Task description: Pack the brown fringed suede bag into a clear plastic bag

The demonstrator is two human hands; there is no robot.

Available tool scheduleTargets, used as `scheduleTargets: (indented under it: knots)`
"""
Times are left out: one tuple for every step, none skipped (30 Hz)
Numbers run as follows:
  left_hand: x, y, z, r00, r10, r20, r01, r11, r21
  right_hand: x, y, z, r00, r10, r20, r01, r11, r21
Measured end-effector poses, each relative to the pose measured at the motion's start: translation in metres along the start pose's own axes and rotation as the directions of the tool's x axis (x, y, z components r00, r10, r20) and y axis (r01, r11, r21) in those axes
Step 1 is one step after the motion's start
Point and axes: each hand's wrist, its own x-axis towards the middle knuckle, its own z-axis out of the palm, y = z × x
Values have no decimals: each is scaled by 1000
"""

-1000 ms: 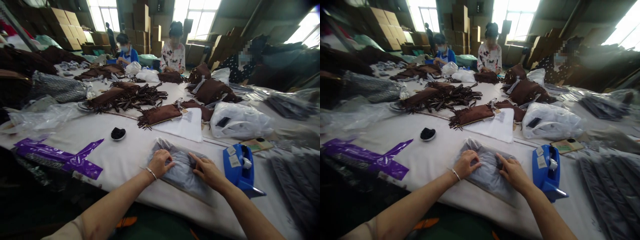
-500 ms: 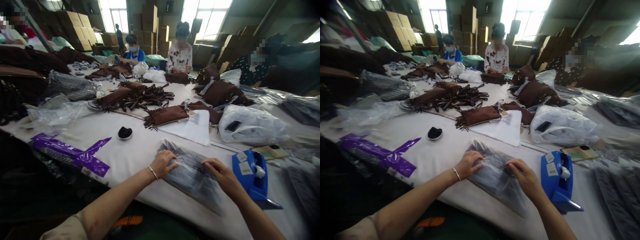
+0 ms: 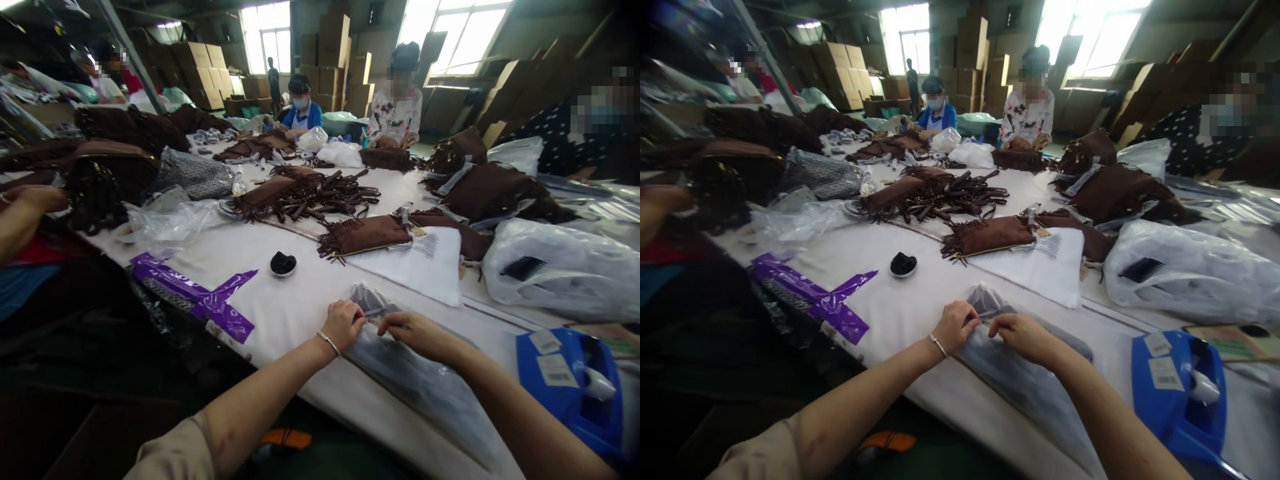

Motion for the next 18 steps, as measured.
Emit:
scheduleTargets:
  knots:
    - [0, -1, 2, 1000, -3, -4, 3, 1000, 7, 5, -2, 0, 1000, -10, 15, 10, 1000, -5]
    - [0, -2, 3, 1000, -3, -6, 3, 1000, 16, 10, -4, 0, 1000, -17, 26, 17, 1000, -8]
    - [0, -3, 5, 1000, -2, -7, 2, 1000, 23, 14, -6, 0, 999, -24, 33, 24, 1000, -7]
    - [0, -3, 6, 1000, 1, -5, -1, 1000, 30, 18, -8, 0, 999, -30, 36, 30, 1000, -2]
    - [-1, -4, 7, 1000, 6, -4, -5, 999, 35, 22, -9, 1, 999, -36, 32, 36, 999, 8]
    - [-1, -5, 7, 1000, 10, -3, -10, 999, 38, 25, -9, 1, 999, -40, 22, 39, 999, 23]
    - [-1, -5, 8, 1000, 13, -2, -13, 999, 39, 27, -9, 2, 999, -39, 5, 39, 998, 44]
    - [-1, -5, 8, 1000, 13, -3, -13, 999, 39, 28, -9, 3, 999, -33, -19, 34, 997, 72]
    - [-1, -5, 8, 1000, 12, -4, -12, 999, 38, 28, -8, 4, 999, -22, -46, 27, 994, 110]
    - [-1, -5, 7, 1000, 13, -4, -13, 999, 37, 26, -8, 6, 997, -8, -71, 19, 987, 157]
    - [-2, -4, 7, 1000, 14, -3, -14, 999, 35, 23, -7, 9, 996, 8, -90, 11, 977, 211]
    - [-2, -4, 6, 1000, 16, -1, -16, 999, 32, 19, -7, 13, 995, 22, -99, 4, 966, 260]
    - [-3, -4, 5, 1000, 19, -1, -19, 999, 28, 14, -7, 17, 994, 46, -96, -12, 946, 324]
    - [-4, -3, 5, 1000, 25, -2, -25, 999, 25, 8, -7, 23, 993, 82, -83, -41, 913, 405]
    - [-4, -3, 4, 999, 33, -4, -33, 999, 24, 3, -8, 29, 991, 123, -58, -79, 866, 493]
    - [-5, -3, 4, 999, 39, -8, -39, 999, 26, -3, -9, 36, 986, 165, -22, -122, 806, 579]
    - [-5, -3, 4, 999, 44, -10, -44, 999, 29, -7, -9, 42, 979, 201, 20, -166, 739, 653]
    - [-6, -4, 4, 999, 48, -10, -48, 998, 33, -11, -10, 48, 972, 226, 63, -203, 677, 707]
